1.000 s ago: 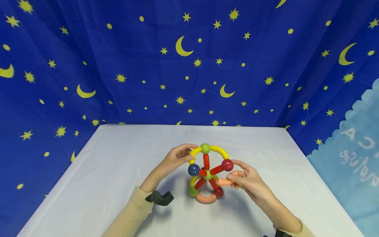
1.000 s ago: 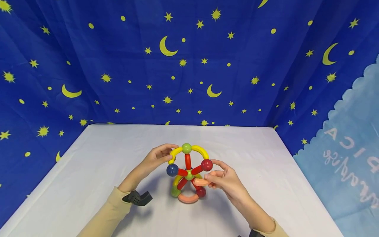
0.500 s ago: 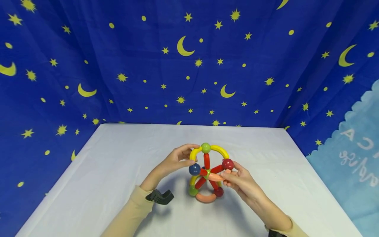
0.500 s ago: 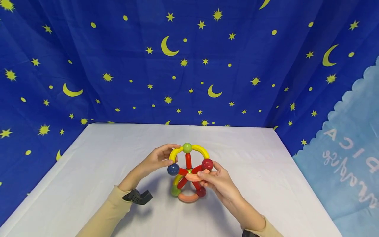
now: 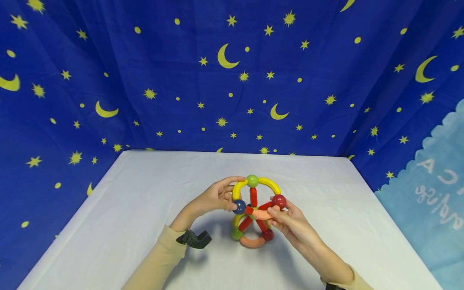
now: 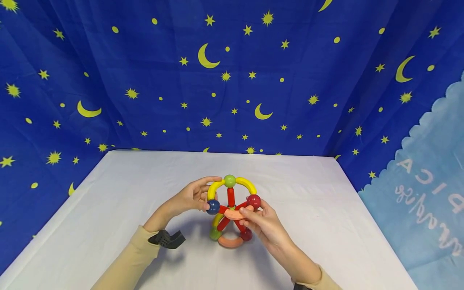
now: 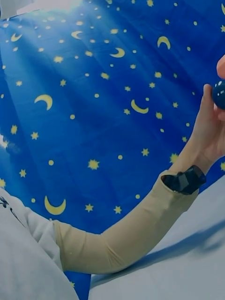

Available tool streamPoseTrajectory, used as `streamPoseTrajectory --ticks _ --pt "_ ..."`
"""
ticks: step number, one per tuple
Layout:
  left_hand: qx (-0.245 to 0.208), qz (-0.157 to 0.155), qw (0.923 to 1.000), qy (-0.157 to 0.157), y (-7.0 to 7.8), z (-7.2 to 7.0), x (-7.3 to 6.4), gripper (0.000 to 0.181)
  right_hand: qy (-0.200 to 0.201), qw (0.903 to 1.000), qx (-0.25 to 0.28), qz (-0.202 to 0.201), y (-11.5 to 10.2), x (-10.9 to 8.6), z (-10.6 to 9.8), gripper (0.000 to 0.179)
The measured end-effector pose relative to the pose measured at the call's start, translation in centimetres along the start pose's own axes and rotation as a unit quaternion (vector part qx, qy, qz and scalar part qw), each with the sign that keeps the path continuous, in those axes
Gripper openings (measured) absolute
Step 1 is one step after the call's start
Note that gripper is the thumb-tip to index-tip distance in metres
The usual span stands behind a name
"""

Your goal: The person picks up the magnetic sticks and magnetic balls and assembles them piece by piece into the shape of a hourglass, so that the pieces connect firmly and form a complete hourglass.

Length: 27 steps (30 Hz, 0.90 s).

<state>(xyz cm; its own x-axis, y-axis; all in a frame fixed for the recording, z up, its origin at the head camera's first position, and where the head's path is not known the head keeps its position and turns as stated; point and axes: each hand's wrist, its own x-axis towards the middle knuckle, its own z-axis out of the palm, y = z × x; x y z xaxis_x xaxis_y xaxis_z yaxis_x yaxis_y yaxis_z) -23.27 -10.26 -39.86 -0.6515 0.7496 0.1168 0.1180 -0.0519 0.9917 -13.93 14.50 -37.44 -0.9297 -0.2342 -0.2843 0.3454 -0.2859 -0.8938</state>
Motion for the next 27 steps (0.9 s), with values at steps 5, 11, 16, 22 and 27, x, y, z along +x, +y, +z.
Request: streamPoseTrajectory --ticks 5,11,16,22,27 --pt "-0.012 -0.02 0.9997 0.005 0.2 0.3 0.0 0.078 0.018 0.9995 -0.025 -0.009 0.2 0.0 0.4 0.05" --pt "-0.03 -0.023 0.9993 -0.004 0.2 0.7 0.1 0.074 0.033 0.9991 -0.025 -0.006 0.3 0.1 0.8 0.053" --pt "-0.03 -0.014 0.9995 0.0 -0.1 0.9 0.1 0.074 0.033 0.9994 -0.014 -0.006 0.3 0.2 0.9 0.039" --pt "0.004 -0.023 0.9978 0.062 -0.2 1.1 0.4 0.061 0.025 0.9988 -0.041 0.0 0.2 0.3 0.6 0.038" --pt "-0.004 -0.036 0.991 0.129 0.4 1.2 0.4 0.053 0.056 0.9901 -0.128 -0.012 -0.2 0.7 -0.3 0.043"
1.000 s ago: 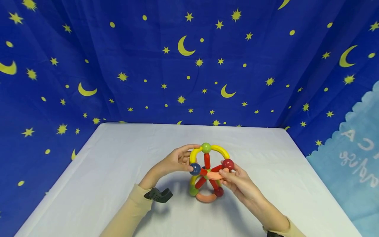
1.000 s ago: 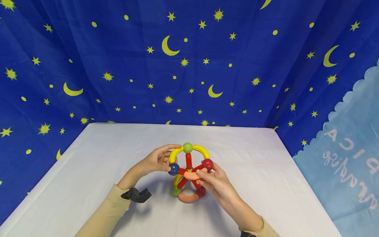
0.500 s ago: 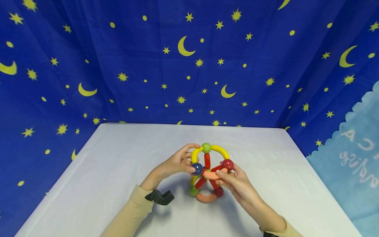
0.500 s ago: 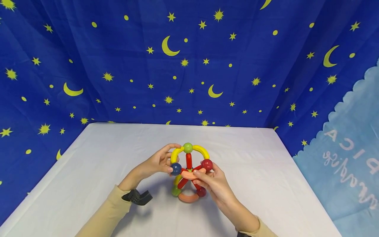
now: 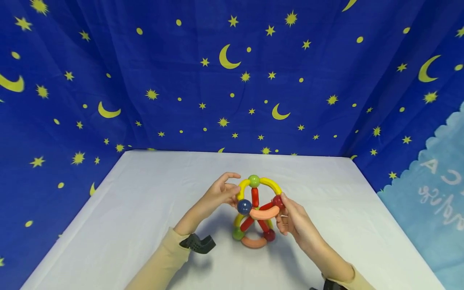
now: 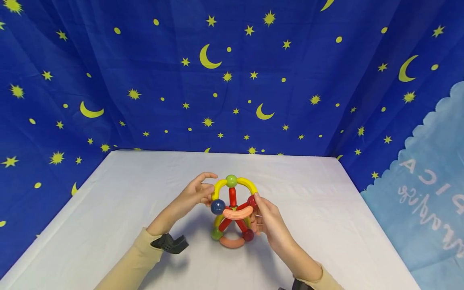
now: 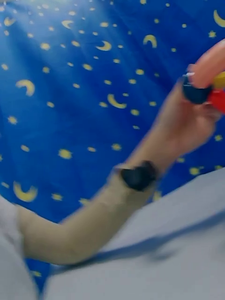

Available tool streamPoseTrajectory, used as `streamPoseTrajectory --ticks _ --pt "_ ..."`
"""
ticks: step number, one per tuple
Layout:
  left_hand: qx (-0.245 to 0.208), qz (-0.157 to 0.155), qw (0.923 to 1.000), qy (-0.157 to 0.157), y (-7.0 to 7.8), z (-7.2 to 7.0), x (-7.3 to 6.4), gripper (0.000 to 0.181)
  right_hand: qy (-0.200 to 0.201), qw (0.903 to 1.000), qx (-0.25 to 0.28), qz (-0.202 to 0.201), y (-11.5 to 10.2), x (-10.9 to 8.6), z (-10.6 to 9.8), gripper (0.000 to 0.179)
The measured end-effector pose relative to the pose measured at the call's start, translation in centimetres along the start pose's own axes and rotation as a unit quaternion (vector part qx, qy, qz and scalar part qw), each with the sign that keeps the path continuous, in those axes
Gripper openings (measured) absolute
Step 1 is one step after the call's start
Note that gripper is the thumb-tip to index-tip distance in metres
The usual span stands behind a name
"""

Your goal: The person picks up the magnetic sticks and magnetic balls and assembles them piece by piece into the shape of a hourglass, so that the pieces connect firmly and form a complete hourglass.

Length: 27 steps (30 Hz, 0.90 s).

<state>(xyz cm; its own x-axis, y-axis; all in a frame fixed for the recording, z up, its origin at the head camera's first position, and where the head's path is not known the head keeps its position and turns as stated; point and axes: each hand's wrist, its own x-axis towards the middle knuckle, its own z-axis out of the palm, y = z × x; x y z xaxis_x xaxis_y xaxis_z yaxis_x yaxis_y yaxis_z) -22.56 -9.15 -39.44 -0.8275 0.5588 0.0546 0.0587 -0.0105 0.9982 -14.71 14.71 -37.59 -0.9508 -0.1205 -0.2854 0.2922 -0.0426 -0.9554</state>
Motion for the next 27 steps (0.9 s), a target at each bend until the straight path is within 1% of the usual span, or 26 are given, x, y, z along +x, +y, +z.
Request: streamPoseTrajectory --ticks 2,5,7,9,12,14,16,23,27 --pt "0.005 -0.011 0.9998 0.015 0.4 0.2 -0.2 0.051 0.017 0.9996 -0.02 -0.003 -0.1 0.4 -0.5 0.046" --pt "0.02 -0.044 0.9982 0.036 1.1 0.6 -0.4 0.051 0.026 0.9993 -0.026 -0.001 -0.5 1.2 -1.0 0.047" --pt "0.031 -0.067 0.9959 0.051 1.3 0.9 -0.4 0.052 0.017 0.9994 -0.029 0.0 -0.7 1.8 -1.3 0.048" --pt "0.04 -0.085 0.9934 0.066 1.5 1.2 -0.5 0.053 0.008 0.9996 -0.025 0.003 -0.9 2.3 -1.4 0.044" --pt "0.041 -0.099 0.9908 0.082 1.7 1.4 -0.5 0.051 -0.001 0.9999 -0.016 0.002 -1.1 2.9 -1.4 0.034" --pt "0.041 -0.104 0.9902 0.084 1.8 1.5 -0.6 0.051 -0.002 0.9999 -0.011 -0.001 -1.1 3.0 -1.4 0.029" --pt "0.04 -0.107 0.99 0.083 1.9 1.5 -0.6 0.05 -0.001 0.9999 -0.011 -0.004 -1.1 3.1 -1.3 0.028" --pt "0.052 -0.116 0.9891 0.075 2.1 1.5 -0.6 0.05 0.018 0.9994 -0.028 -0.007 -0.8 2.8 -1.3 0.034" --pt "0.061 -0.115 0.9893 0.067 2.1 1.4 -0.6 0.051 0.028 0.9992 -0.027 -0.002 -0.6 2.7 -1.1 0.039"
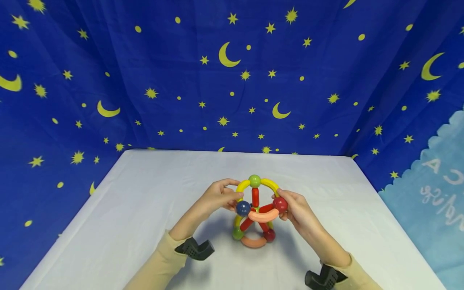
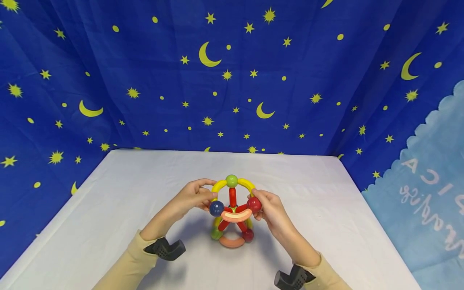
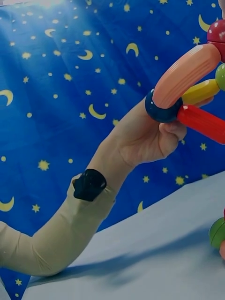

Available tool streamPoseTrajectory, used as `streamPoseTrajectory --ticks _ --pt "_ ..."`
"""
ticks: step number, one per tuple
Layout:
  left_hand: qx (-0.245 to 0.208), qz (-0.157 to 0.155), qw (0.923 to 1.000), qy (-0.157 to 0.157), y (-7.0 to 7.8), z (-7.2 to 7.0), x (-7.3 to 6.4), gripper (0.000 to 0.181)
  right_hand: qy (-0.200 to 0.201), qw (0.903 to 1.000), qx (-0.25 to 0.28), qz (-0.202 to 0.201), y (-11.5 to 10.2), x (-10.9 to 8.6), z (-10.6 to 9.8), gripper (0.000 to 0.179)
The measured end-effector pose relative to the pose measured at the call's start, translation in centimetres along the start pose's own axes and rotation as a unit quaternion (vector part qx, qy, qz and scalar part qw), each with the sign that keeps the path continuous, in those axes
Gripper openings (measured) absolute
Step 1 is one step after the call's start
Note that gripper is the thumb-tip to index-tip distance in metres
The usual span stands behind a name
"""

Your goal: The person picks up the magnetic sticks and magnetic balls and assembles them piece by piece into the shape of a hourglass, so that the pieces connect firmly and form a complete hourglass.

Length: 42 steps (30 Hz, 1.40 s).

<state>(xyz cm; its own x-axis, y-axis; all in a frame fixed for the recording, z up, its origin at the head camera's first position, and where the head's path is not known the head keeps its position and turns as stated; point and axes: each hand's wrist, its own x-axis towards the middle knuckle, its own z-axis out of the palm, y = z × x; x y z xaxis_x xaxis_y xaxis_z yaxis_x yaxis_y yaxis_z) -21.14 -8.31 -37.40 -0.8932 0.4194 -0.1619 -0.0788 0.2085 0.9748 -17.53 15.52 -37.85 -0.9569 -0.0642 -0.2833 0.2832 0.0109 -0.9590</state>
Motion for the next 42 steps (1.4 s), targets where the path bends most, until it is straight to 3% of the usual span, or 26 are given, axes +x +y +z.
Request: streamPoseTrajectory --ticks 7,17,24,37,42 --pt "0.004 0.009 0.9999 -0.013 0.1 -0.1 -0.1 0.053 0.01 0.9997 0.021 0.003 0.2 -0.3 0.3 0.043" --pt "0.043 -0.012 0.9978 -0.049 0.4 -0.2 -0.8 0.074 -0.047 0.997 0.059 -0.014 0.1 -1.1 0.0 0.017" --pt "0.028 -0.002 0.9986 -0.046 0.5 -0.1 -0.8 0.073 -0.029 0.9979 0.058 -0.008 0.2 -1.1 0.2 0.022" --pt "0.003 0.024 0.9997 -0.004 0.1 -0.1 -0.1 0.065 -0.002 0.9985 0.054 -0.001 0.1 -0.3 0.9 0.031" --pt "0.0 0.034 0.9981 0.052 -0.3 0.0 0.3 0.061 -0.002 0.9982 0.059 -0.009 -0.1 0.7 0.8 0.031"
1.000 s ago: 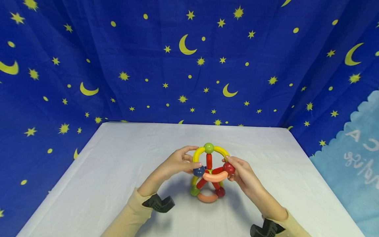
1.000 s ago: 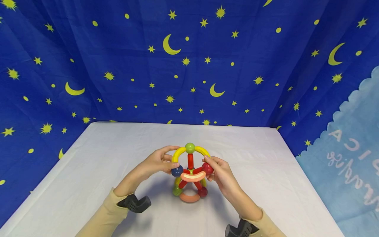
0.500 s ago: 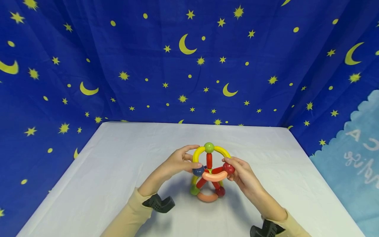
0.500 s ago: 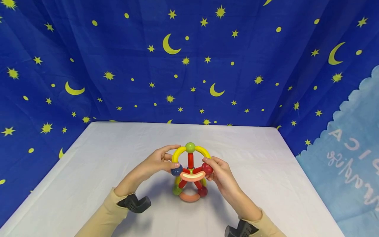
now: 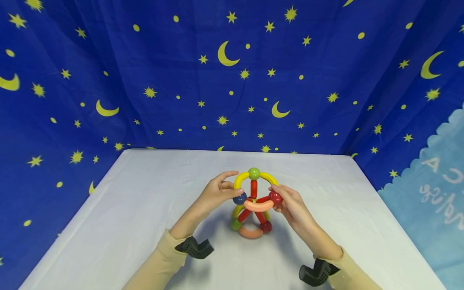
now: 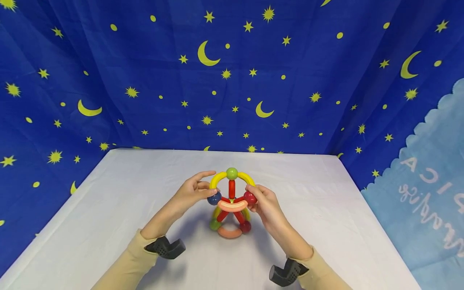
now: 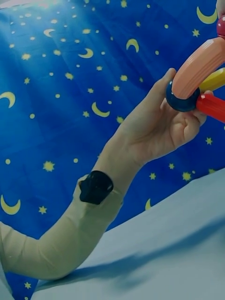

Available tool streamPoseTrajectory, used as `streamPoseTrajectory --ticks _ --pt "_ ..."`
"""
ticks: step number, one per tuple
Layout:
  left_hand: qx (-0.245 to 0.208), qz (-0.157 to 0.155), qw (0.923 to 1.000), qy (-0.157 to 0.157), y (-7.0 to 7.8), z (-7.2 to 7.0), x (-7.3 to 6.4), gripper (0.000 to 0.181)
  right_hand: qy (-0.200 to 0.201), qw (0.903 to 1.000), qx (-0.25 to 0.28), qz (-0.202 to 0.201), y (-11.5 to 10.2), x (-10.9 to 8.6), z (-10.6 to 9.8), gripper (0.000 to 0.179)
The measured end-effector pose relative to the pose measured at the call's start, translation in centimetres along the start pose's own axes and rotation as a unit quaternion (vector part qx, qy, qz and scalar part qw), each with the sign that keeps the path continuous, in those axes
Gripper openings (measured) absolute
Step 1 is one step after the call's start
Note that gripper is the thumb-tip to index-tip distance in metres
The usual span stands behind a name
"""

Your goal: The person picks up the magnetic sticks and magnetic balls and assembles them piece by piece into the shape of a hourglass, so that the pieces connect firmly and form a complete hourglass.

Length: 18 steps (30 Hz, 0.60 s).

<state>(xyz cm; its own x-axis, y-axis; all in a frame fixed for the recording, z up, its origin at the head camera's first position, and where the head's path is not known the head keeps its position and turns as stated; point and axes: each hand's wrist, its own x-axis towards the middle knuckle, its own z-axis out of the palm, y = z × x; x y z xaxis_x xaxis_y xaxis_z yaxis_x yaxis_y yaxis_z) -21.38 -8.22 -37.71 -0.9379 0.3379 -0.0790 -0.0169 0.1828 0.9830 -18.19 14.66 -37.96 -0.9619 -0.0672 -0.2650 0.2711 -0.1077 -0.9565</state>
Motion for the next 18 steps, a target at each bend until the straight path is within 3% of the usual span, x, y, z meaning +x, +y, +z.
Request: streamPoseTrajectory --ticks 5,13,16,18 --pt "-0.007 0.008 0.9993 0.037 -0.3 0.2 0.2 0.057 0.006 0.9999 0.009 -0.002 -0.1 0.6 0.0 0.029" --pt "0.003 0.024 0.9993 0.028 -0.6 -0.2 0.6 0.046 -0.016 0.9993 -0.032 -0.011 -0.3 1.1 -0.8 0.038" --pt "0.024 0.037 0.9979 0.047 -0.6 -0.6 0.7 0.038 -0.001 0.9976 -0.064 -0.025 -0.6 1.5 -1.2 0.044" --pt "0.055 0.052 0.9947 0.07 -0.8 -0.8 0.7 0.035 0.023 0.9915 -0.114 -0.058 -0.7 1.9 -1.6 0.045"
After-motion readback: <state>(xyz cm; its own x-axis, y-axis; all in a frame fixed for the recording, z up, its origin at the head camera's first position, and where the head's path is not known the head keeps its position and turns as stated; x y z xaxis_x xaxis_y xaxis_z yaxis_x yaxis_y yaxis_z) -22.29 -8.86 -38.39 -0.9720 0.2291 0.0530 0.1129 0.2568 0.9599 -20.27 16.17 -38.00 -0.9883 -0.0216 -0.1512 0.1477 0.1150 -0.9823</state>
